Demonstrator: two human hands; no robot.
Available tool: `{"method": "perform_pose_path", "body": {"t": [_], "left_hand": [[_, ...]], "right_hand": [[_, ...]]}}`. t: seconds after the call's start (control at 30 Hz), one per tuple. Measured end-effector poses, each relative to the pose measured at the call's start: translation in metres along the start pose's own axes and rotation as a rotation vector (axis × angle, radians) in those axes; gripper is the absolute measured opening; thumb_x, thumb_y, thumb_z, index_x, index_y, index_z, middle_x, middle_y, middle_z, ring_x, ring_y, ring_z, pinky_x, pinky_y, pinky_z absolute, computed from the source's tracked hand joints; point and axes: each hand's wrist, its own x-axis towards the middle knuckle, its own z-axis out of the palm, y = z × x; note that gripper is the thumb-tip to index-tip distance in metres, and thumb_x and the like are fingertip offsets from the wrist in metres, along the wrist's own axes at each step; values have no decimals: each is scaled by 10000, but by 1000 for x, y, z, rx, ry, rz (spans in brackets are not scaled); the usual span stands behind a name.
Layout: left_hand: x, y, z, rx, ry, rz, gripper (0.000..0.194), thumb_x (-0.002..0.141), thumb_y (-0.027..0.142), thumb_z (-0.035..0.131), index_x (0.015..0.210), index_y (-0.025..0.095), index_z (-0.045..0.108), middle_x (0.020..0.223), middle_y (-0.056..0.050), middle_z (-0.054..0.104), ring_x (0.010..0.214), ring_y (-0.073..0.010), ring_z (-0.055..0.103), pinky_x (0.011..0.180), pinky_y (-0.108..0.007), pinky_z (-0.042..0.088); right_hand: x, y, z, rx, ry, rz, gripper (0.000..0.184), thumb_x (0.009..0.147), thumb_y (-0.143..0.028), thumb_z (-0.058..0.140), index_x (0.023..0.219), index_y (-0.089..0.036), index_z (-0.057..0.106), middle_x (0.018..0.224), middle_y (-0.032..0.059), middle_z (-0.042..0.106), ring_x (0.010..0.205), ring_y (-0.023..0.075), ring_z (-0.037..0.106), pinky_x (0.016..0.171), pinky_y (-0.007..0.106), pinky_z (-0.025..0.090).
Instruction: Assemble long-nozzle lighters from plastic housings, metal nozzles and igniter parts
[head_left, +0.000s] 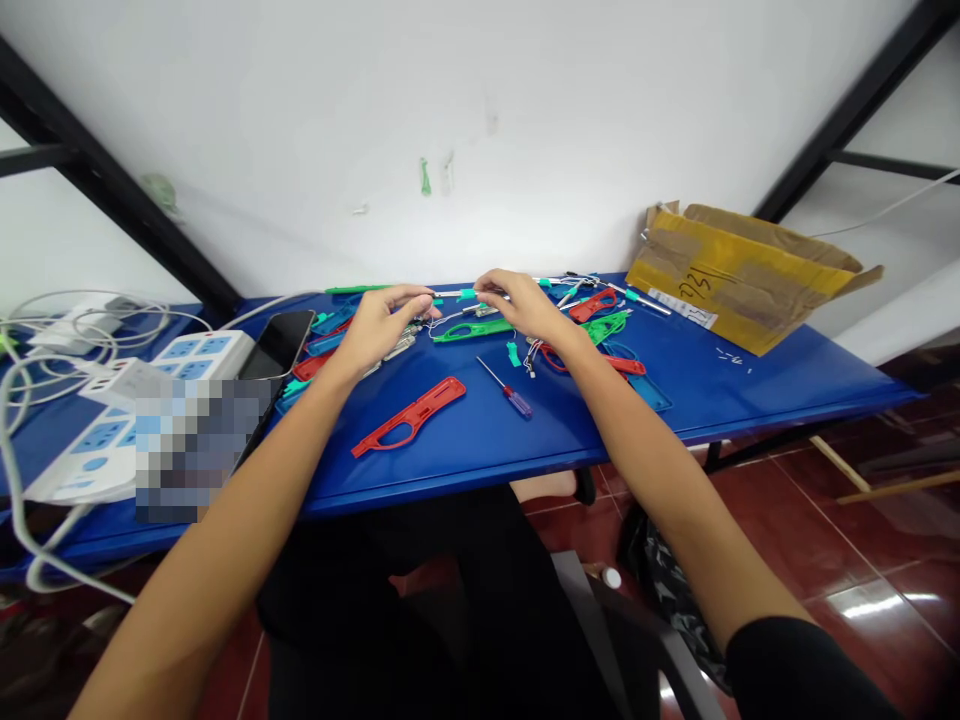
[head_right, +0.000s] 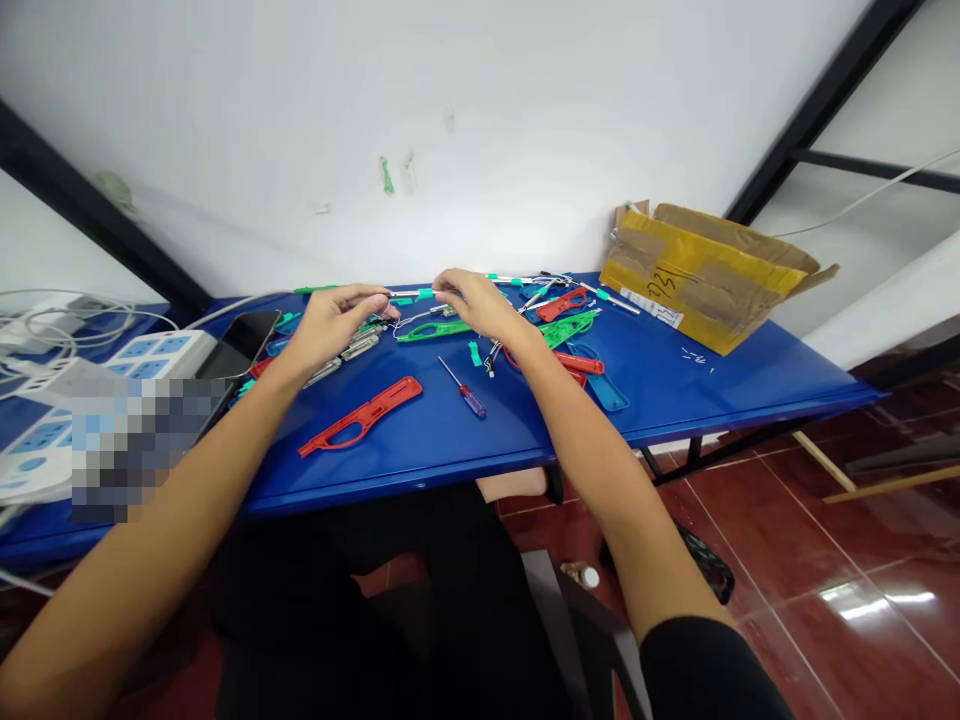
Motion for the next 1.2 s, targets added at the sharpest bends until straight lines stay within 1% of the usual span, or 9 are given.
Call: {"method": "perform_pose_path", "body": {"t": [0.1, 0.23, 0.4, 0.47, 0.6, 0.7, 0.8, 1.0, 1.2], "left_hand": [[1, -2, -1, -9, -13, -22, 366, 945, 499, 755, 1090, 172, 835, 893, -74, 823, 858, -219, 738, 843, -335, 591], [2, -1, -7, 30, 20, 1, 381, 928, 521, 759, 1093, 186, 838, 941, -60, 809, 882, -205, 725, 824, -305, 572], [2, 0, -11, 45, 15, 5, 396, 937, 534, 746, 1126, 199, 841, 752, -24, 726, 721, -180, 654, 695, -288, 513], [1, 0, -12, 42, 9, 15, 382, 934, 534, 752, 1114, 211, 848, 782, -28, 733, 706, -169, 627, 670, -280, 496], [-1, 2, -13, 77, 0, 33, 362, 925, 535, 764, 1082, 223, 860, 938, -49, 779, 758, -169, 622, 661, -274, 484], [-1, 3, -14, 121, 4, 44, 358, 936, 528, 753, 1073, 215, 863, 923, -45, 786, 769, -175, 629, 701, -285, 490], [-2, 3, -13, 120, 14, 15, 356, 935, 513, 748, 1055, 196, 856, 903, -49, 793, 780, -188, 650, 724, -296, 500], [-2, 3, -12, 108, 21, -5, 343, 927, 496, 747, 1018, 181, 847, 821, -40, 763, 694, -167, 610, 660, -288, 453], [-1, 4, -14, 101, 9, 24, 335, 927, 482, 752, 1062, 194, 857, 886, -45, 784, 749, -173, 633, 712, -299, 483]], "right_hand": [[0, 0, -1, -49, -29, -11, 124, 1079, -254, 560, 1040, -229, 676, 1088, 81, 768, 1007, 245, 671, 952, 384, 511], [0, -1, -3, -80, -37, -22, 164, 1100, -274, 532, 1052, -224, 680, 1133, 98, 766, 1024, 254, 671, 979, 400, 498], [-1, -4, 0, -98, -34, -33, 179, 1111, -281, 515, 1068, -226, 680, 1119, 102, 770, 1008, 257, 672, 971, 404, 499], [-1, -5, 1, -104, -32, -33, 187, 1114, -281, 508, 1080, -229, 684, 1123, 102, 773, 1019, 262, 673, 971, 407, 500], [-2, -7, 2, -108, -24, -28, 211, 1125, -281, 487, 1107, -227, 690, 1145, 100, 778, 1025, 258, 677, 975, 405, 505], [-2, -9, 2, -106, -21, -29, 210, 1127, -284, 494, 1092, -228, 693, 1133, 98, 782, 1005, 250, 678, 968, 402, 510], [-1, -12, 2, -98, -17, -38, 189, 1125, -309, 531, 1073, -236, 698, 1132, 89, 784, 1017, 246, 687, 974, 399, 514], [-2, -17, 4, -77, -14, -44, 171, 1118, -310, 568, 1075, -227, 712, 1119, 85, 772, 1035, 241, 688, 994, 395, 511], [-2, -19, 3, -63, -17, -41, 170, 1118, -340, 598, 1093, -239, 733, 1130, 68, 765, 1034, 230, 681, 983, 379, 509]]}}
